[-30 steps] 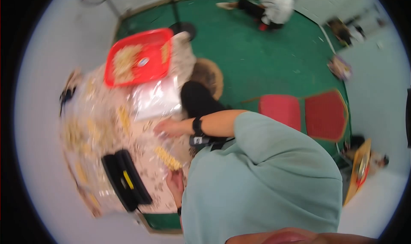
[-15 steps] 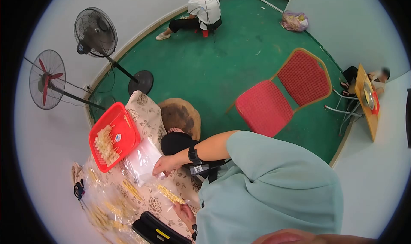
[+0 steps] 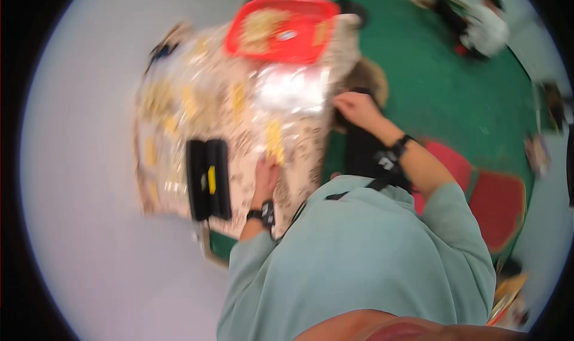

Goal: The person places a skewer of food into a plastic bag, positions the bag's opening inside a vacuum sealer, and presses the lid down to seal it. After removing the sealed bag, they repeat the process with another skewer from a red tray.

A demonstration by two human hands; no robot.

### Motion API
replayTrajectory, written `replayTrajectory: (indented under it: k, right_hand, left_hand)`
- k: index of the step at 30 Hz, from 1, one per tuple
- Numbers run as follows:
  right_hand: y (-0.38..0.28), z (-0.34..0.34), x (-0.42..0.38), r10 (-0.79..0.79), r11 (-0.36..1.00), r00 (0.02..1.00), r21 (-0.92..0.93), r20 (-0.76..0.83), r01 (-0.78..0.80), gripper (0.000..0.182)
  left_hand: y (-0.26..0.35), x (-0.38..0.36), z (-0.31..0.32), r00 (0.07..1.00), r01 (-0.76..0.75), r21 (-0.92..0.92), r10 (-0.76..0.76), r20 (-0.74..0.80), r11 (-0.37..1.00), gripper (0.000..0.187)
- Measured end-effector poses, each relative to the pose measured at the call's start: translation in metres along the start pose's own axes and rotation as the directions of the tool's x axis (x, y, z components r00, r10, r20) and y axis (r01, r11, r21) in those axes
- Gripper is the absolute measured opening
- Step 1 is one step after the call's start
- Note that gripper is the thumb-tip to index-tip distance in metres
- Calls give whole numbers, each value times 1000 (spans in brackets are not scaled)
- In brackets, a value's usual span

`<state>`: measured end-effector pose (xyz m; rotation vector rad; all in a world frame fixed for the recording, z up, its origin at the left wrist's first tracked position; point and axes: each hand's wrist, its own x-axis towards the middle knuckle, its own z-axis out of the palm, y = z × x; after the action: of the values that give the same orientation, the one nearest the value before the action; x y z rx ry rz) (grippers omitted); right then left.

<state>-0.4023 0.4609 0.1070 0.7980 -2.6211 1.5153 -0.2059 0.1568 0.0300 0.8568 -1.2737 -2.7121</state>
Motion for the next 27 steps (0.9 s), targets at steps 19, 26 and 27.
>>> replayTrajectory:
  k: [19,26,27]
  right_hand:
    - [-12,21,22,-135,984,991,-118,-1,134,8]
    - [-16,24,33,-132,985,991,-110,16,133,7]
    - [-17,25,35,-123,986,992,-111,18,124,7]
  left_hand:
    - [258,161,-121,815,-511,20,492,-306,859,31]
    - [293,170,-141,688,-350,129,348,-636,928,65]
    - [293,157,-146,909,-335,-84,298,-290,939,65]
